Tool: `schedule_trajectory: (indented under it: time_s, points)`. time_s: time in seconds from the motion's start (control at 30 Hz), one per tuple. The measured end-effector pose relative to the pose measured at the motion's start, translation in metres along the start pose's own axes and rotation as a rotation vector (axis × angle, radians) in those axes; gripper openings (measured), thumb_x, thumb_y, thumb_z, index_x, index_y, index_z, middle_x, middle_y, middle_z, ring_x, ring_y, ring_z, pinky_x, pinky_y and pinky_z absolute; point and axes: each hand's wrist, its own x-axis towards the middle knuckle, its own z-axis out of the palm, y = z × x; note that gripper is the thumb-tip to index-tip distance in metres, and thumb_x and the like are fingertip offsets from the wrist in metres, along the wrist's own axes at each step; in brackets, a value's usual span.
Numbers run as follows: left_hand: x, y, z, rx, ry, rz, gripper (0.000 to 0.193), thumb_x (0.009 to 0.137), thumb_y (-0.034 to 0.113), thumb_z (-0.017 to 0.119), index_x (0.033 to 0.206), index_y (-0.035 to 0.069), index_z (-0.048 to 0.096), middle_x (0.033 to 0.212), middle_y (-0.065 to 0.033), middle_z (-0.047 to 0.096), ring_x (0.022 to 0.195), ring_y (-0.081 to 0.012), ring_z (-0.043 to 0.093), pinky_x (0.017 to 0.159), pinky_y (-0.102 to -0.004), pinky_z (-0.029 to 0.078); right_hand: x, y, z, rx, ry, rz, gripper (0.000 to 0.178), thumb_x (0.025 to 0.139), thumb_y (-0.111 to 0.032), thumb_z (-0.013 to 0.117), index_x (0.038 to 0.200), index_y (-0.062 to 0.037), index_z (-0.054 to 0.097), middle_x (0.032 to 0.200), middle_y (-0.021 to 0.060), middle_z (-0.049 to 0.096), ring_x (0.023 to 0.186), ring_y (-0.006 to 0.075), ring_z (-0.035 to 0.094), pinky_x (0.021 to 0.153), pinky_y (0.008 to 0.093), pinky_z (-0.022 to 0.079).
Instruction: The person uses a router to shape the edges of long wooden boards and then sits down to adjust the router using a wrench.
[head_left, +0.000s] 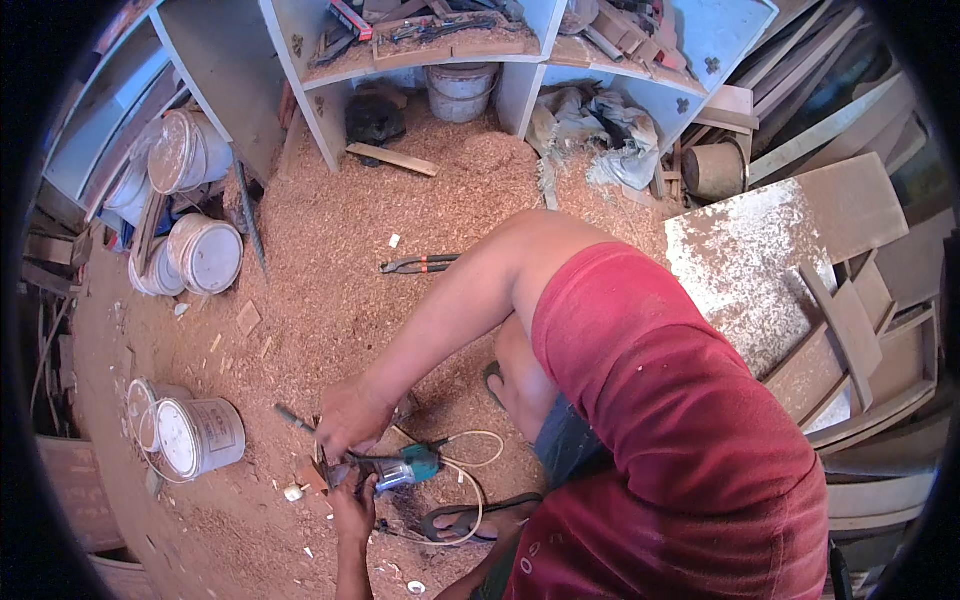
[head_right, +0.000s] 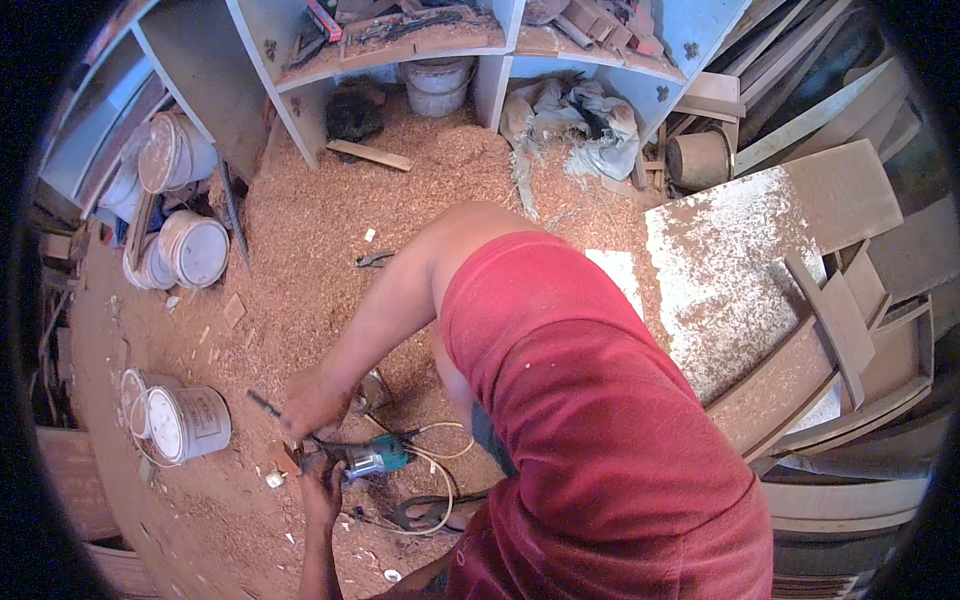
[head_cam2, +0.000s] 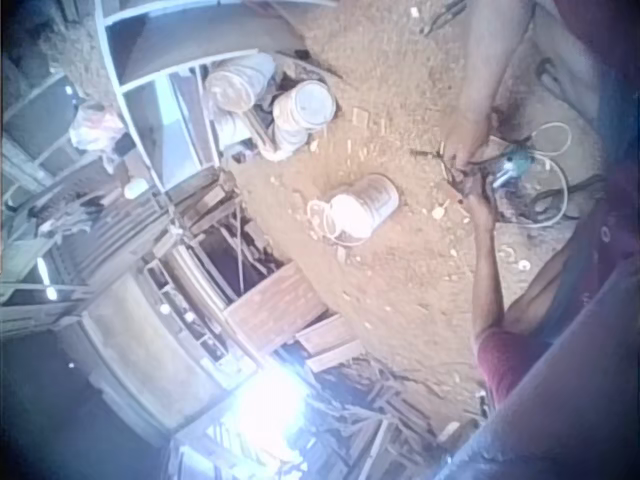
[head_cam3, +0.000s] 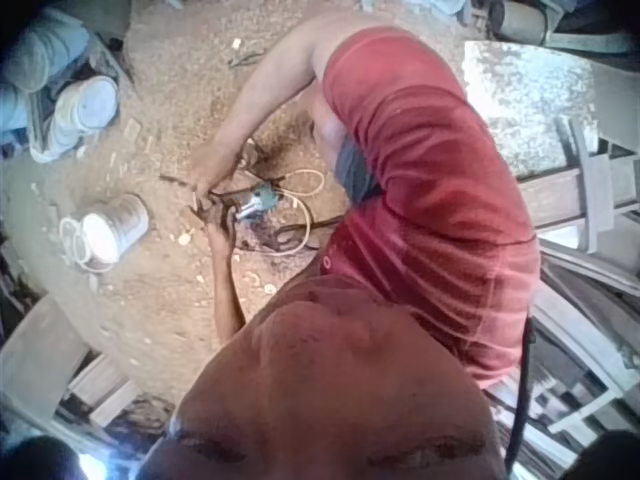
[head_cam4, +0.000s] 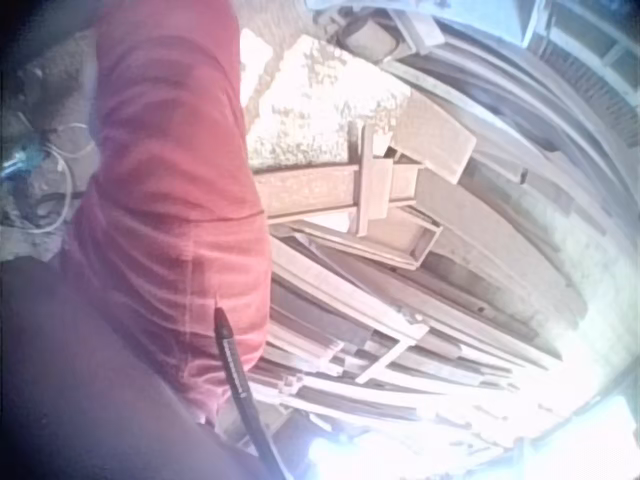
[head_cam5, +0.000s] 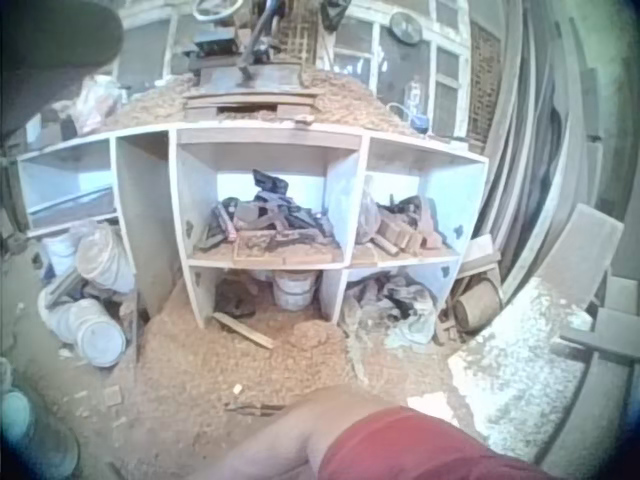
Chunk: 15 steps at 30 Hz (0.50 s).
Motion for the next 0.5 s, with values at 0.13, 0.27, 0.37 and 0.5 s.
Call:
schedule_trajectory:
  time_s: [0.13,0.27,0.37,0.5]
  points:
    - [0.003,0.014,0.002,-0.063,0.022,-0.131,0.014,0.084,0.007,0.073,0.087,-0.005,0.067,0.076,-0.0164,0.066,0.070,-0.0292,0.063,0.071,-0.0380,0.050,0.003,-0.011,-0.039,-0.019,-0.244,0.462,0.035,0.078,-0.038,0.066,0.078,-0.0034,0.070,0.078,0.0167,0.071,0.078,0.0340,0.071,0.062,0.0453,0.055]
    - [0.006,0.023,0.007,-0.072,0.073,-0.166,0.013,0.082,0.006,0.076,0.085,-0.004,0.069,0.079,-0.0163,0.069,0.073,-0.0268,0.065,0.071,-0.0364,0.051,0.017,-0.006,-0.048,0.219,-0.371,0.702,0.052,0.084,-0.049,0.063,0.087,0.0024,0.071,0.075,0.0202,0.071,0.071,0.0340,0.071,0.060,0.0474,0.055]
    - [0.006,0.024,0.010,-0.049,0.107,-0.161,0.013,0.081,0.005,0.076,0.086,-0.004,0.069,0.081,-0.0172,0.070,0.075,-0.0260,0.066,0.071,-0.0359,0.051,0.017,-0.012,-0.029,0.703,-0.537,0.912,0.065,0.091,-0.059,0.053,0.107,0.0019,0.066,0.079,0.0227,0.071,0.066,0.0318,0.070,0.052,0.0445,0.052]
    - [0.001,-0.005,0.012,-0.047,0.079,-0.218,0.018,0.080,0.005,0.077,0.095,-0.003,0.070,0.087,-0.0194,0.071,0.081,-0.0314,0.070,0.075,-0.0406,0.053,0.015,-0.026,-0.019,1.411,-0.578,1.001,0.067,0.096,-0.063,0.042,0.122,-0.0046,0.059,0.086,0.0264,0.070,0.056,0.0270,0.067,0.041,0.0343,0.041]
